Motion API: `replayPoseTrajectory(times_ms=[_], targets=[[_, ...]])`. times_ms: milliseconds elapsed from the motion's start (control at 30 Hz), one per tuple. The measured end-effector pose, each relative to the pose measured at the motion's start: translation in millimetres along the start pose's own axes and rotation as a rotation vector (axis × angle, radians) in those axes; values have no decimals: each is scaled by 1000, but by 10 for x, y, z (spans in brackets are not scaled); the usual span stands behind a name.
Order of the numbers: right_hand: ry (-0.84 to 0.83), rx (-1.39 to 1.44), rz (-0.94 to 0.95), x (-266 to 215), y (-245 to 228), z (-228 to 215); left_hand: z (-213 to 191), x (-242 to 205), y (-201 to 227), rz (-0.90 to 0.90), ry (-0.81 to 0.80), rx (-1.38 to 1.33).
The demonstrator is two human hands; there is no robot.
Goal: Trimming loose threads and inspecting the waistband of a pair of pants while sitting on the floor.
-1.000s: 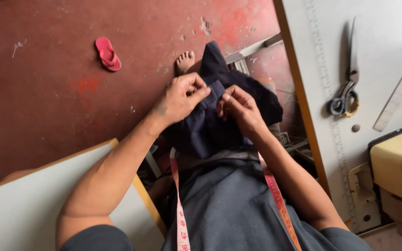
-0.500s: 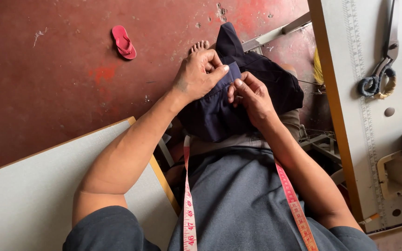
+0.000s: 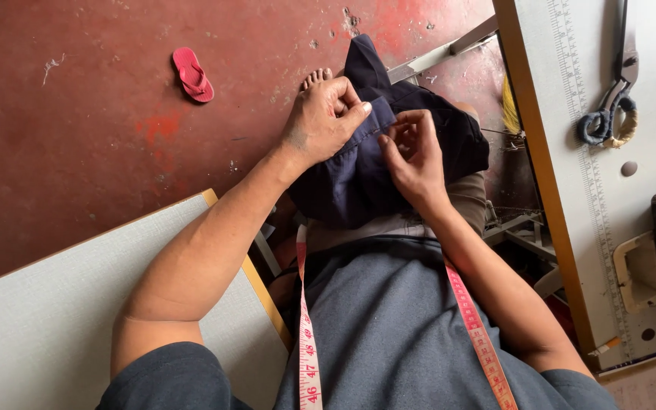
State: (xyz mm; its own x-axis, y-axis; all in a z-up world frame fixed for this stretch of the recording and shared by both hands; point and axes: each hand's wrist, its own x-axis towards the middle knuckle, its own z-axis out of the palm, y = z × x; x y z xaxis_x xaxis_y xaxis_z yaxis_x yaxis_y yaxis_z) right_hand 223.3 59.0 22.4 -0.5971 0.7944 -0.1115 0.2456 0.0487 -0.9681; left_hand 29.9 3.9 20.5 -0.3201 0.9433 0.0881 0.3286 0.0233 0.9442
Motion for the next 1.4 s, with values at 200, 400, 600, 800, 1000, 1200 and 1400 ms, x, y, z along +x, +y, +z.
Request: replayPoseTrajectory(times_ms=[200,400,600,800,1000,1200,1400], targets=[[195,-446,-681,117,-77,60,-27,23,0,-191,-59,1],[180,-673,-839,119,-262,36,72,29,-252,-239,-46,-28],[157,-751,-937,263,-218,49,-135,12,218,-266,-71,-123],[124,-630,-921,215,-152,45,-177,6,325,-291,-92,-160],[131,-596,-881,148,-98,18,123,-37,-131,-318,-116,-201],[92,-538,-787,61,-197,16,119,-74,-73,-316,-123,-179],[91,-546,-688,-37,-231,-18,104,-98,21,-322,-133,-144]])
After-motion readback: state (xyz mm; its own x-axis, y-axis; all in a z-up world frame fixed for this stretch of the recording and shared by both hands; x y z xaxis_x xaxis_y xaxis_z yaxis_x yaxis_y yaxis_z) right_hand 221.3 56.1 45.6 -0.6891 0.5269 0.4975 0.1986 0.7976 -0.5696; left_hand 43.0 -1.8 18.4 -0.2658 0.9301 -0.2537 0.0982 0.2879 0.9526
